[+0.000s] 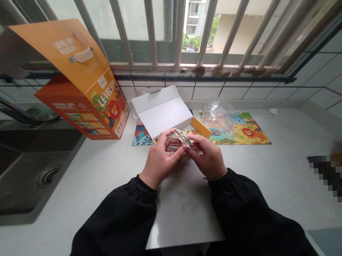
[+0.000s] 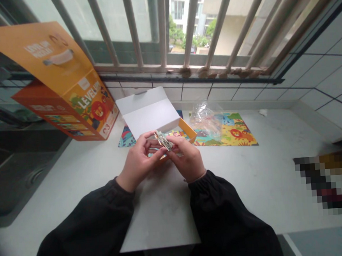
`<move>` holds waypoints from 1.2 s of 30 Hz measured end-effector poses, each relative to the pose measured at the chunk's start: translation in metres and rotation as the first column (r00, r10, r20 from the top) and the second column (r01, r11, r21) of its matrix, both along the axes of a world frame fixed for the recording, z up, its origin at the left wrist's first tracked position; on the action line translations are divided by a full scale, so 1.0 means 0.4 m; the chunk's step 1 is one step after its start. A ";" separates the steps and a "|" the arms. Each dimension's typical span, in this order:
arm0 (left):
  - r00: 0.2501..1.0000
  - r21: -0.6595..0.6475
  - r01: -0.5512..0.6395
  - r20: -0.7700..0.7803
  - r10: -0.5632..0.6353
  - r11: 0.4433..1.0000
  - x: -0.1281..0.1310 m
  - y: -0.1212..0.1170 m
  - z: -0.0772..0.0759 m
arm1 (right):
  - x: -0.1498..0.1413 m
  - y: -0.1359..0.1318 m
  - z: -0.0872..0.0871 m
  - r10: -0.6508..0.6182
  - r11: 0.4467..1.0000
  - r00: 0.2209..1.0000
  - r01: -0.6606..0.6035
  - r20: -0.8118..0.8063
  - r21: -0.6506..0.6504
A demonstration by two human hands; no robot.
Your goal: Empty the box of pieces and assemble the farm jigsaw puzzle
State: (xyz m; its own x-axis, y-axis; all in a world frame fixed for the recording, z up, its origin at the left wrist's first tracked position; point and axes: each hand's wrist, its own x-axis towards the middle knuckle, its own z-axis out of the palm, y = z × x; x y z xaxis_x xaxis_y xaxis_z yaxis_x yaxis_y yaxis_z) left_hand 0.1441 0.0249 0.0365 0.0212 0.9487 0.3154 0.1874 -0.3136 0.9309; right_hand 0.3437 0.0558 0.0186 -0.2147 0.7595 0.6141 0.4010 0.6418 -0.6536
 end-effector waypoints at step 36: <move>0.996 -0.041 -0.088 0.008 0.088 0.995 -0.001 0.011 -0.010 | -0.020 -0.001 -0.024 -0.091 0.918 0.960 -0.023 -0.265 -0.396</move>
